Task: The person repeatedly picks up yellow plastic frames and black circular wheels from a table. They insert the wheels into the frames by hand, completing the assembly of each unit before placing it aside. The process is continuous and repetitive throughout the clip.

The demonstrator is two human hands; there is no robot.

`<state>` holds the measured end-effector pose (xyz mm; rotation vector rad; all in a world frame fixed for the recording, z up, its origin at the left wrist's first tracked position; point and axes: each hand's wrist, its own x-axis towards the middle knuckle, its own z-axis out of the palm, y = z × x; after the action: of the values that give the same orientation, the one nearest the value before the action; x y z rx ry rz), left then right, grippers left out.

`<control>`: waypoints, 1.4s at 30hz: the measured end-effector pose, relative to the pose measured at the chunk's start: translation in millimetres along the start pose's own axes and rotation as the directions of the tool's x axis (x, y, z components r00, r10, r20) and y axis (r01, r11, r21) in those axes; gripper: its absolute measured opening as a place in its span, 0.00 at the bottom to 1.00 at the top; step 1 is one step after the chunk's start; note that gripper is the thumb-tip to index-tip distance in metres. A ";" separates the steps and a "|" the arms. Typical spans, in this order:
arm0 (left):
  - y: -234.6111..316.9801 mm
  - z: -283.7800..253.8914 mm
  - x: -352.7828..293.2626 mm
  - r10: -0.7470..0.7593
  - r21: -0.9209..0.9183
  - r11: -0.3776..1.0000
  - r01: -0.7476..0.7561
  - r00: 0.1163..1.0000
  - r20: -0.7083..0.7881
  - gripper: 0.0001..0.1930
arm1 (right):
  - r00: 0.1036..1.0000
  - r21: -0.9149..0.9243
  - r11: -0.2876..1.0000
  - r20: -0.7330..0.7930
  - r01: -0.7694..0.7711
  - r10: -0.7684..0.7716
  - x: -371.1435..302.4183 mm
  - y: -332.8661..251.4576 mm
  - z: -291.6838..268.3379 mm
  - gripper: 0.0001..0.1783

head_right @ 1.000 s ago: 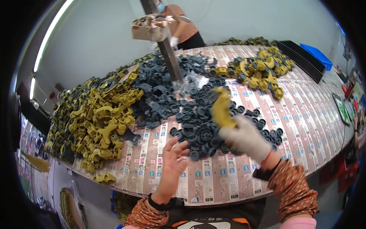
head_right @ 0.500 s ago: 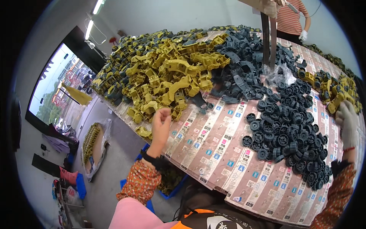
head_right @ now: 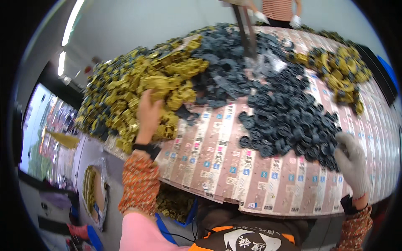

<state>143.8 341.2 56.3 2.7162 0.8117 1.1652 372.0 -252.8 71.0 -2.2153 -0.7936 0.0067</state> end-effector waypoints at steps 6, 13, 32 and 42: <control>66.8 -42.7 -27.6 -0.232 -0.938 0.253 0.238 0.956 0.181 0.19 | 0.987 -0.070 0.989 -0.102 -0.133 0.126 -18.3 27.2 -33.3 0.14; 160.0 -41.9 -88.8 0.002 -0.668 -0.273 0.692 0.695 0.719 0.25 | 0.992 -0.310 0.948 -0.124 -0.075 0.038 -29.1 53.1 -4.1 0.11; 250.7 3.6 -224.0 0.186 -0.174 -0.300 0.938 0.237 0.954 0.30 | 0.975 -0.199 0.962 0.161 0.185 -0.154 -74.5 -8.0 76.1 0.17; 261.6 3.1 -243.4 0.163 -0.208 -0.264 0.942 0.256 0.953 0.30 | 0.960 -0.042 0.998 0.280 0.045 -0.031 -81.3 -22.4 83.6 0.23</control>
<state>121.9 -3.8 -34.4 0.8444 0.5048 -0.0960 273.9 -229.8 8.0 -2.2734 -0.9987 0.2900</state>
